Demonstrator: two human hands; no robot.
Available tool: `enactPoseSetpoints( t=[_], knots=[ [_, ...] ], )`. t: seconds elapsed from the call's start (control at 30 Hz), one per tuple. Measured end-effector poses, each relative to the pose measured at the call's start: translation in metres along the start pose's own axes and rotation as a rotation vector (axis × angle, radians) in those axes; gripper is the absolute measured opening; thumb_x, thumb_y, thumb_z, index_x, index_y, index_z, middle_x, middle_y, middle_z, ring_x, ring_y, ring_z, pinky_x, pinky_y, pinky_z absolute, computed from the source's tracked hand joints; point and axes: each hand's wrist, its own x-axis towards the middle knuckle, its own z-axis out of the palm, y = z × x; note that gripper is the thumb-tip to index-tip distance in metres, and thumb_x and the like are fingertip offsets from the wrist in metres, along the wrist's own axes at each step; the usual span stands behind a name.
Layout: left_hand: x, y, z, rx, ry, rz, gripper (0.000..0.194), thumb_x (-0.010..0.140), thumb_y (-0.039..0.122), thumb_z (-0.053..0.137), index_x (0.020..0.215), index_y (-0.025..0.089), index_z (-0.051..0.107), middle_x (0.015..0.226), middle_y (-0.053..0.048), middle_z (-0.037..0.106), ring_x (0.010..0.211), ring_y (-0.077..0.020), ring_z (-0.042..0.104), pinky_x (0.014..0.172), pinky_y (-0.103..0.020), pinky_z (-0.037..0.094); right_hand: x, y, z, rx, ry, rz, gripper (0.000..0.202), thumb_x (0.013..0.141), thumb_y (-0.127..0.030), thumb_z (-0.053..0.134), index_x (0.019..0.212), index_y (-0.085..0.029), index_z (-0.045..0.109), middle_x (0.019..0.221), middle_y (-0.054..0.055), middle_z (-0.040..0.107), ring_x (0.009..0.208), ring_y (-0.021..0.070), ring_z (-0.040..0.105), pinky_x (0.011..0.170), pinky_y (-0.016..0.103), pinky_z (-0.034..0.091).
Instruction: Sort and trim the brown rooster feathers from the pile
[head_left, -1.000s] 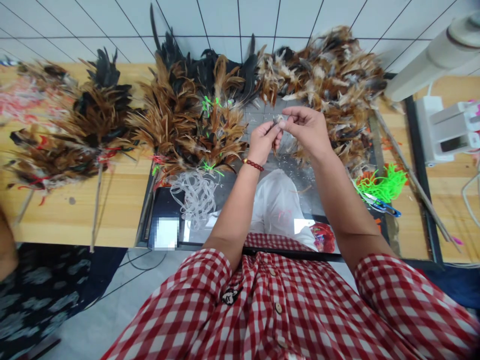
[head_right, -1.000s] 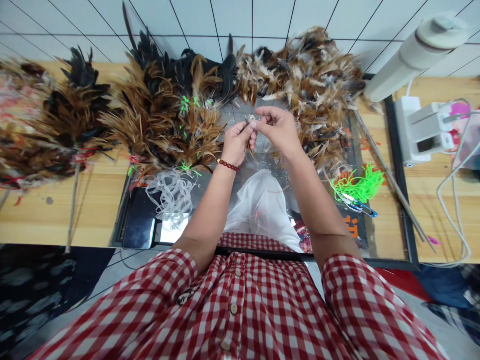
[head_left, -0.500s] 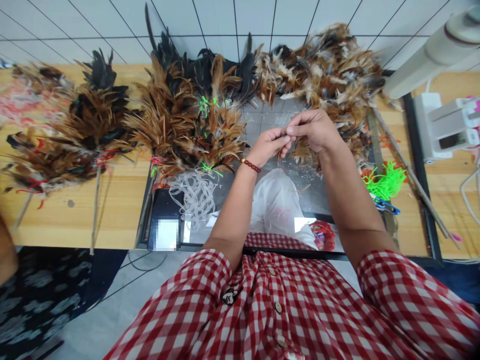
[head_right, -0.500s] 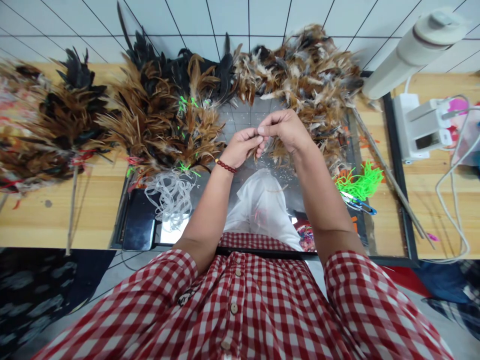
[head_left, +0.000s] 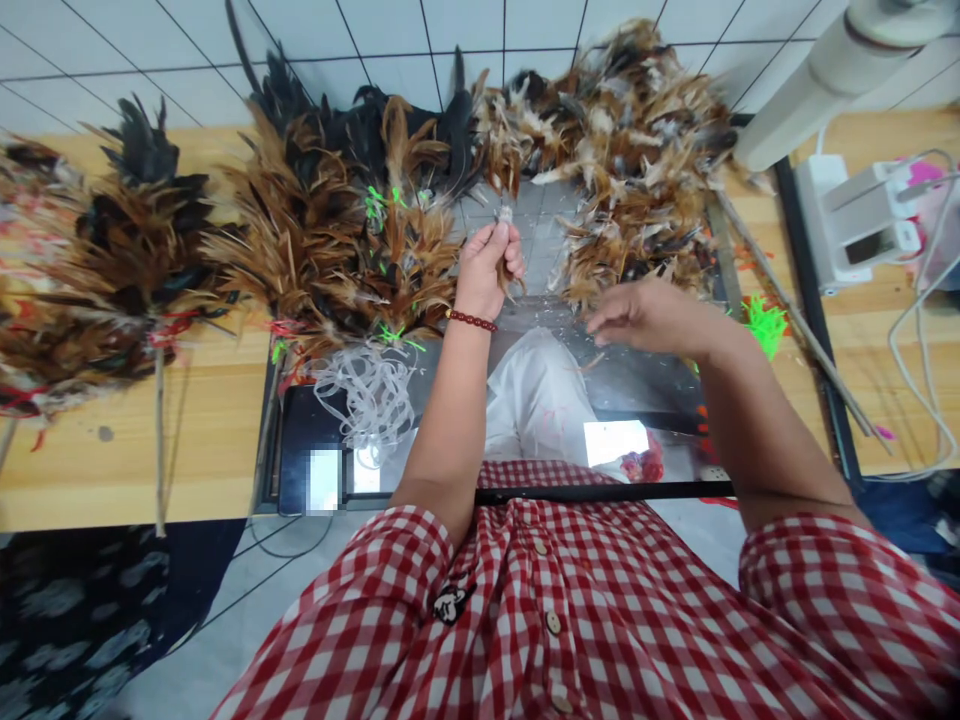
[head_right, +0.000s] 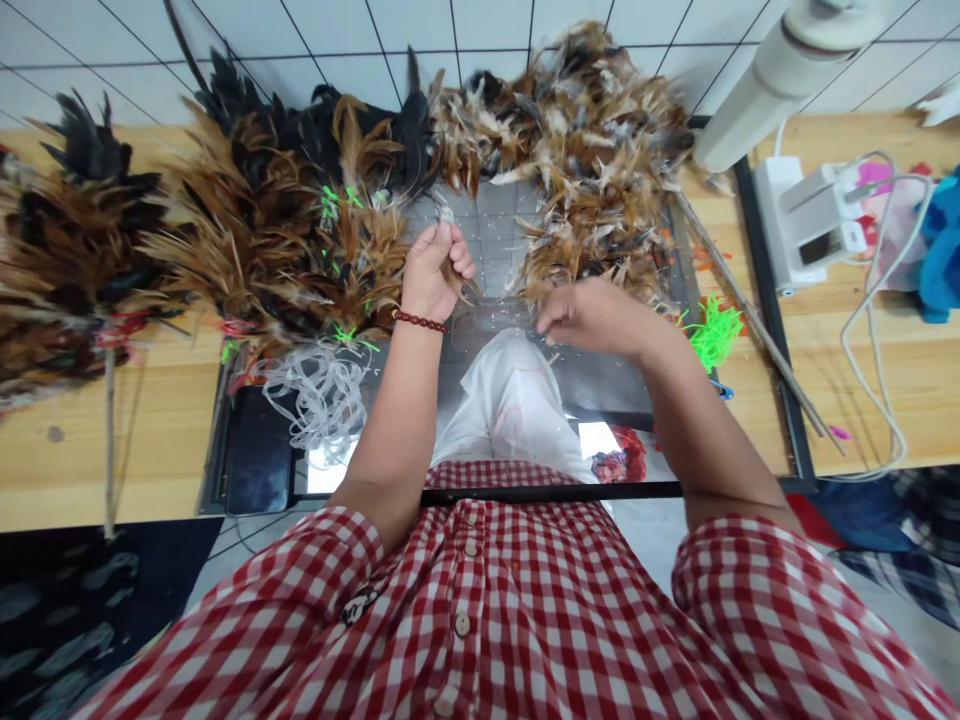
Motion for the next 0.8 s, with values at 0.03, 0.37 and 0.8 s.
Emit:
enactPoseSetpoints(
  t=[0.03, 0.37, 0.8],
  knots=[
    [-0.001, 0.000, 0.001, -0.001, -0.006, -0.003, 0.033, 0.100, 0.039, 0.065, 0.076, 0.019, 0.058, 0.059, 0.007, 0.045, 0.049, -0.0029, 0.047, 0.052, -0.017, 0.042, -0.012, 0.003, 0.003, -0.044, -0.042, 0.006, 0.010, 0.083, -0.025, 0.076, 0.091, -0.024, 0.082, 0.088, 0.004, 0.077, 0.078, 0.0200, 0.070, 0.076, 0.037, 0.052],
    [-0.003, -0.006, 0.007, 0.028, -0.010, 0.033, 0.032, 0.095, 0.036, 0.072, 0.073, 0.018, 0.057, 0.058, 0.008, 0.048, 0.047, -0.0029, 0.047, 0.052, -0.017, 0.043, -0.015, -0.018, 0.014, -0.480, -0.005, -0.080, 0.028, 0.096, -0.019, 0.048, 0.089, -0.019, 0.075, 0.097, 0.013, 0.074, 0.089, 0.0256, 0.065, 0.080, 0.038, 0.044],
    [0.003, -0.017, 0.002, 0.271, -0.015, 0.132, 0.028, 0.092, 0.028, 0.073, 0.068, 0.017, 0.063, 0.058, 0.005, 0.064, 0.047, -0.0052, 0.055, 0.050, -0.017, 0.043, 0.096, -0.043, 0.000, -0.634, 0.285, 0.098, 0.029, 0.097, -0.021, 0.048, 0.100, -0.015, 0.076, 0.104, 0.017, 0.075, 0.095, 0.0305, 0.066, 0.077, 0.041, 0.038]
  ],
)
